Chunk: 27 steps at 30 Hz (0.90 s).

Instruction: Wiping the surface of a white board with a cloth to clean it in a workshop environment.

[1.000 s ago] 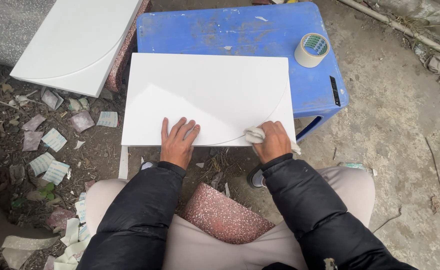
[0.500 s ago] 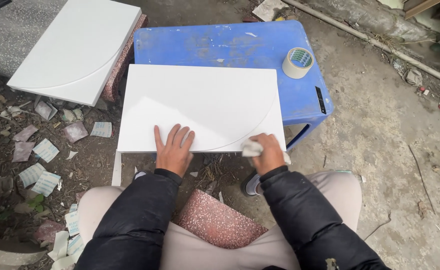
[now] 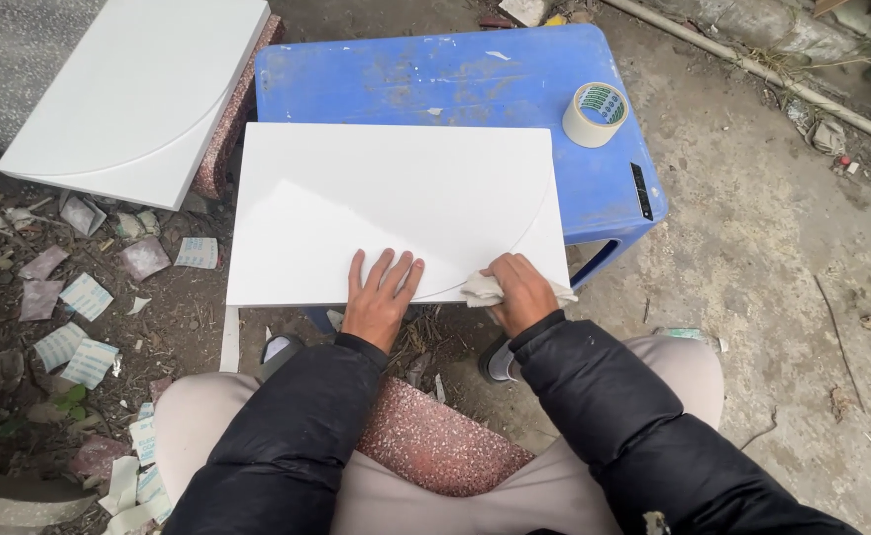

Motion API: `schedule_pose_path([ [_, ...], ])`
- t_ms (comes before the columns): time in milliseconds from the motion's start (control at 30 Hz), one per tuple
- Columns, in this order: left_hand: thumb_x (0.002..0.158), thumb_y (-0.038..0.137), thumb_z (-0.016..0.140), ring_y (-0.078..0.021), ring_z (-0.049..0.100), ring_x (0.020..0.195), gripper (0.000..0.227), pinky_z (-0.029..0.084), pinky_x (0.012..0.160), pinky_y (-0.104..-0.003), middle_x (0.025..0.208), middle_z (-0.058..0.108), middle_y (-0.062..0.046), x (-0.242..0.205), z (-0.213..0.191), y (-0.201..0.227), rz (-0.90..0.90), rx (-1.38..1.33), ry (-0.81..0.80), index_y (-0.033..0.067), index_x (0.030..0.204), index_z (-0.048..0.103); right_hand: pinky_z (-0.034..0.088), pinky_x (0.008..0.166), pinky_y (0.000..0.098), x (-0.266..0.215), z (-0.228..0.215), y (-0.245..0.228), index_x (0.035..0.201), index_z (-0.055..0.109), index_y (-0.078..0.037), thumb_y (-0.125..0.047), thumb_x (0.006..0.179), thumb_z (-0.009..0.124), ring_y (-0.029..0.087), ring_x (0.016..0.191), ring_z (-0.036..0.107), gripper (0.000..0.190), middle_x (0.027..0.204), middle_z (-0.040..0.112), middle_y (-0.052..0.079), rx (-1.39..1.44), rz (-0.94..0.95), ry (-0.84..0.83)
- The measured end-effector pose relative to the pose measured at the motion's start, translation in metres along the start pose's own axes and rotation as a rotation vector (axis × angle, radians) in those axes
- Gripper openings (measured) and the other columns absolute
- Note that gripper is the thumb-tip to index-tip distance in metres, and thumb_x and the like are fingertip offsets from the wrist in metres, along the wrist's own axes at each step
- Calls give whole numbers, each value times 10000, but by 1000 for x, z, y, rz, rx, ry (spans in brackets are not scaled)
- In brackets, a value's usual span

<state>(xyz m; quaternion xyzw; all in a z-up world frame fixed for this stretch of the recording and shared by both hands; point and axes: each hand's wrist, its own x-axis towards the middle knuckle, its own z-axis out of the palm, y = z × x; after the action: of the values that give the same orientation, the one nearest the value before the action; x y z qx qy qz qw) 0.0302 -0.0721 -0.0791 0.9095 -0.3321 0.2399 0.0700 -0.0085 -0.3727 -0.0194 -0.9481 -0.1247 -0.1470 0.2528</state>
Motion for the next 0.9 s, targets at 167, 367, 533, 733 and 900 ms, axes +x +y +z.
schedule_pose_path([
  [167, 1086, 140, 812, -333, 565, 1589, 700, 336, 1409, -784, 1651, 602, -43, -2, 6, -4, 12, -12, 32, 247, 1729, 558, 681, 981, 468, 5, -14, 26, 1195, 781, -120, -153, 931, 981, 344, 1067, 793, 333, 1053, 787, 90, -5, 6, 17],
  [367, 1068, 126, 823, -329, 561, 1599, 712, 310, 1422, -789, 1656, 608, -42, -3, 8, -7, 25, -38, 29, 230, 1726, 571, 679, 963, 501, 15, -17, 58, 1143, 771, -143, -160, 944, 974, 367, 1041, 795, 285, 1028, 777, 80, -88, 121, 81],
  [533, 1060, 130, 827, -327, 566, 1598, 715, 316, 1427, -778, 1656, 611, -37, -2, 9, -9, 23, -45, 35, 231, 1723, 580, 664, 920, 557, 37, -19, 112, 1110, 752, -79, -122, 963, 940, 450, 990, 780, 243, 977, 751, 150, -91, 194, 110],
  [733, 1048, 91, 821, -340, 520, 1642, 726, 264, 1436, -802, 1678, 575, -75, -1, -20, 7, -30, -25, -28, 191, 1720, 566, 664, 1018, 583, 47, -45, 106, 1239, 771, -23, -205, 1026, 928, 474, 1148, 790, 321, 1131, 807, 229, 38, 382, 149],
  [900, 966, 327, 932, -350, 592, 1487, 522, 441, 1332, -661, 1435, 585, -78, -19, -62, 24, -345, -251, 168, 164, 1420, 734, 550, 1218, 670, -25, -24, 166, 1516, 736, 63, -342, 1102, 894, 547, 1432, 682, 600, 1447, 769, 353, 257, 664, 330],
])
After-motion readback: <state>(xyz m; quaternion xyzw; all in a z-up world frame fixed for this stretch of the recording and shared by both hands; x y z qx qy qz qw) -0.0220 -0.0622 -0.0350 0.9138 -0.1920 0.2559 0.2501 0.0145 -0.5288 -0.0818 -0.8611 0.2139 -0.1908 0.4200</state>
